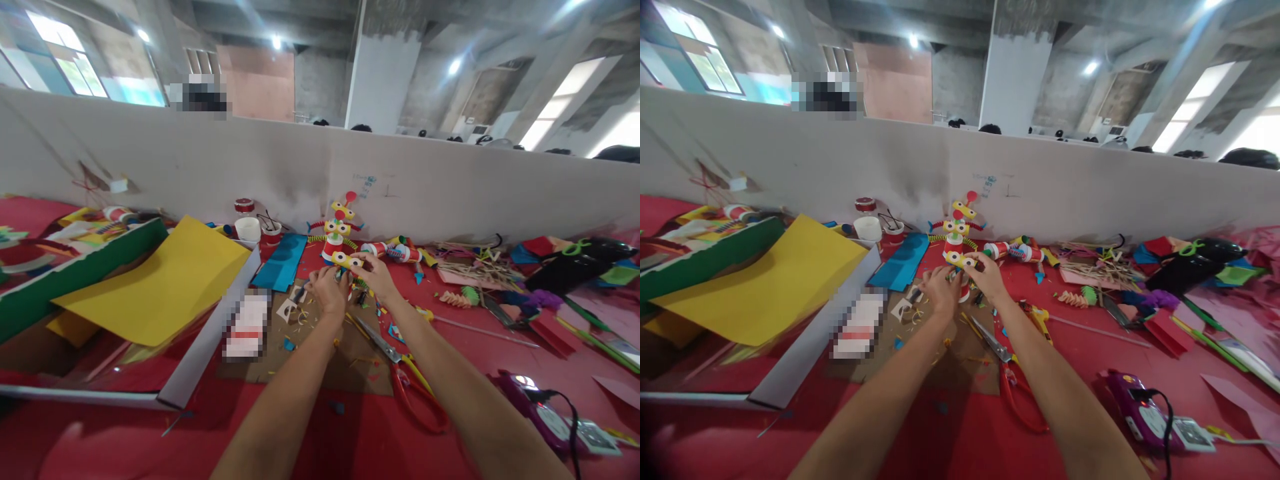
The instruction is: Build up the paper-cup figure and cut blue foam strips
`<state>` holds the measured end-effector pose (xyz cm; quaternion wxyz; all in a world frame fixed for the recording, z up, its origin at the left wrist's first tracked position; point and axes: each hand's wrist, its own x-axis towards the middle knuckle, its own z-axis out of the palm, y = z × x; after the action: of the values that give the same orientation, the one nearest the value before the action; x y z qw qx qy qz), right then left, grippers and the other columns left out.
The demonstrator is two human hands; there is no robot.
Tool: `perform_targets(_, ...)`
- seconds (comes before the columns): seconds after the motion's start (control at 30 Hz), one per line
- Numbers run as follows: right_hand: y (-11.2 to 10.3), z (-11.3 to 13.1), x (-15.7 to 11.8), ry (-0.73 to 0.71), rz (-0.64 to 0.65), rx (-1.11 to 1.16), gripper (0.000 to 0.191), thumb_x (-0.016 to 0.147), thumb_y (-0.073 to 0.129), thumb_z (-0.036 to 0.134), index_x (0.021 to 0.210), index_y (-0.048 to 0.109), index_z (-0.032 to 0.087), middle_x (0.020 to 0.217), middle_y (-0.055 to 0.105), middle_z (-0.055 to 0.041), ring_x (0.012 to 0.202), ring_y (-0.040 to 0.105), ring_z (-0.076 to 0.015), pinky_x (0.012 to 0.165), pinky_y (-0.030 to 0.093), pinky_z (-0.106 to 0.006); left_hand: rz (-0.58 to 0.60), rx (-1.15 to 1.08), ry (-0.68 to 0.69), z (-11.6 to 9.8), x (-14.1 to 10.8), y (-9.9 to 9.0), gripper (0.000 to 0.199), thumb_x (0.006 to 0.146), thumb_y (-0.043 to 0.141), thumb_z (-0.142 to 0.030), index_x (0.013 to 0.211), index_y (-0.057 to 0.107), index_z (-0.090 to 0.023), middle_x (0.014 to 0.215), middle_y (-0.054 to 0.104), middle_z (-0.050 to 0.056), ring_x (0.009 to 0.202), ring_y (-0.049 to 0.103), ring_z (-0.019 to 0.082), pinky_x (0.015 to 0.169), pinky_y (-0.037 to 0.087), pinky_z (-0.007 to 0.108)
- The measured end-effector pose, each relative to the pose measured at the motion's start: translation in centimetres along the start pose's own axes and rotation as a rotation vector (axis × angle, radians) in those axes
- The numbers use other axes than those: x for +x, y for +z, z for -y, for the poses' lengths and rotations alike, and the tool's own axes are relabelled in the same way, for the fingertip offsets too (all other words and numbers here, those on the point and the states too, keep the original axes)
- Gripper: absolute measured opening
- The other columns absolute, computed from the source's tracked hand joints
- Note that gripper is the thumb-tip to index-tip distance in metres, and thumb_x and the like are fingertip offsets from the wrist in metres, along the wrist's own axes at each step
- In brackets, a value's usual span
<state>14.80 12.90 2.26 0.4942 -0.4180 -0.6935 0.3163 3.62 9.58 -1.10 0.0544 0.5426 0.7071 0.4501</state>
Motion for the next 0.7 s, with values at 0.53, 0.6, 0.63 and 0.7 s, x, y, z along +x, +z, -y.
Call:
perform_targets(0.53, -0.9, 0.1, 0.3, -0.380, 0.141, -0.618, 0.035, 0.078, 0.053, 0.019, 0.112, 0.062, 0.023, 0.107, 0.064, -0.0078, 0.102, 0.058, -0.0228, 0.090, 0.047, -0.036, -0.020, 0.009, 0.141, 0.4, -0.2, 0.0, 0.018, 0.082, 0.056, -0.032, 0.091, 0.069, -0.023, 0.102, 0.068, 0.006, 0.098, 0.050, 0.026, 0.087, 0.030, 0.045)
perform_targets(0.6, -1.0, 0.1, 0.8, -0.355, 0.140, -0.602, 0.035, 0.076, 0.054, 0.018, 0.109, 0.064, 0.021, 0.105, 0.066, -0.0073, 0.099, 0.060, -0.0224, 0.089, 0.047, -0.035, -0.028, 0.001, 0.152, 0.5, -0.1, -0.1, 0.018, 0.082, 0.057, -0.031, 0.092, 0.069, -0.023, 0.102, 0.068, 0.005, 0.099, 0.050, 0.025, 0.087, 0.030, 0.045)
perform_targets(0.63, -1.0, 0.2, 1.0, -0.339, 0.135, -0.586, 0.035, 0.074, 0.055, 0.017, 0.107, 0.064, 0.020, 0.103, 0.067, -0.0073, 0.097, 0.061, -0.0222, 0.088, 0.047, -0.035, -0.032, -0.001, 0.155, 0.5, -0.1, -0.2, 0.018, 0.081, 0.057, -0.031, 0.092, 0.069, -0.023, 0.103, 0.068, 0.005, 0.098, 0.050, 0.025, 0.087, 0.030, 0.044)
perform_targets(0.7, -1.1, 0.4, 1.5, -0.305, 0.121, -0.561, 0.033, 0.072, 0.056, 0.017, 0.104, 0.066, 0.018, 0.099, 0.069, -0.0072, 0.092, 0.063, -0.0216, 0.085, 0.049, -0.034, -0.046, 0.004, 0.158, 0.4, 0.0, -0.3, 0.018, 0.081, 0.058, -0.031, 0.093, 0.070, -0.024, 0.102, 0.069, 0.004, 0.098, 0.050, 0.025, 0.086, 0.030, 0.044)
